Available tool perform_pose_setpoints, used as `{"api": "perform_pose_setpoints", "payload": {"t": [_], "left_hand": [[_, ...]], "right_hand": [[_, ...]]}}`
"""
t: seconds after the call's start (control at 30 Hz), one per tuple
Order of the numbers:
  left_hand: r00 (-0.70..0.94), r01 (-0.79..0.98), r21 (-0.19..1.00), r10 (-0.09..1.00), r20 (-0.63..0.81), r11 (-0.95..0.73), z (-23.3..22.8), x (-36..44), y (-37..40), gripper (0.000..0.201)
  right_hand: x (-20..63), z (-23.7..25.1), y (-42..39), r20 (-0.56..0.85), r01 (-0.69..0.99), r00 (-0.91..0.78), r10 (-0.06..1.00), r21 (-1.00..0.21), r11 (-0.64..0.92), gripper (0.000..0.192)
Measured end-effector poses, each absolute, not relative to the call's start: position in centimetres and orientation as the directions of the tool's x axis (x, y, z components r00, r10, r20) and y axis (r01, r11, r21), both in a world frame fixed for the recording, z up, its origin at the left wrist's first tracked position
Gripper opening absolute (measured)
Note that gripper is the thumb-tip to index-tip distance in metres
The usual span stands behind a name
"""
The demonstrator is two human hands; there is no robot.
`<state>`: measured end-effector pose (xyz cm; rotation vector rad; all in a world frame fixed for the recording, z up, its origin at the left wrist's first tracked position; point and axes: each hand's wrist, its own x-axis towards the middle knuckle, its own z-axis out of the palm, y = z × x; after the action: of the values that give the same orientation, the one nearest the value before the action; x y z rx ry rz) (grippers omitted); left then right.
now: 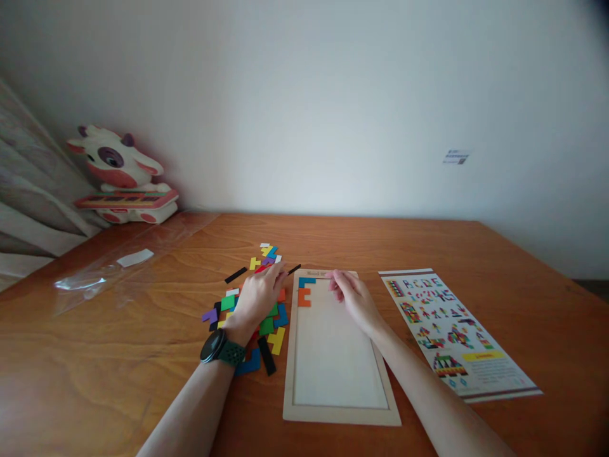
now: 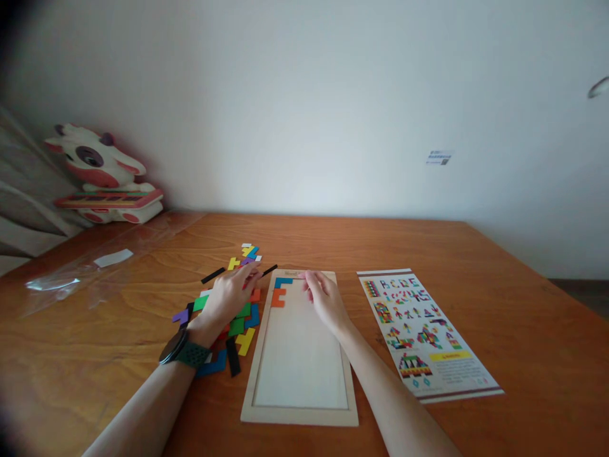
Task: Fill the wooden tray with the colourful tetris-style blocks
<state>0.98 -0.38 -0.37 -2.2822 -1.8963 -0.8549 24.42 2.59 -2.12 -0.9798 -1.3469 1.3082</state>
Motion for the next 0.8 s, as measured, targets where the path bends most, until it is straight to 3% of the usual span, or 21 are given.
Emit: {"api": "perform_pose_setpoints", "payload": {"t": [0.13, 0.3, 0.53, 0.8], "left_hand": [[0.292, 0.812, 0.259, 0.749, 0.595, -0.522, 0.0, 2.1, -1.3, 0.024], [0.485, 0.725, 0.153, 0.656, 0.579, -0.671, 0.1, 2.9, -1.9, 0.024], [0.406, 0.807, 0.194, 0.762, 0.504, -0.558, -0.2, 3.2, -1.1, 0.029], [0.325, 0.861, 0.264, 0.869, 0.373, -0.436, -1.0, 2.9, -0.6, 0.034]], "right_hand": [[24.3, -1.9, 2.4, 0.016, -0.177, -0.289, 0.957, -0.984, -0.037, 0.051], [24.2, -1.8, 2.5, -0.065, -0.257, -0.328, 0.942, -0.954, -0.156, 0.047], [24.4, -2.3, 2.8, 0.043, -0.146, -0.266, 0.963, -0.989, 0.004, 0.04], [24.7, -2.8, 2.9, 0.182, 0.181, -0.155, 0.971, -0.961, 0.209, 0.026]]}}
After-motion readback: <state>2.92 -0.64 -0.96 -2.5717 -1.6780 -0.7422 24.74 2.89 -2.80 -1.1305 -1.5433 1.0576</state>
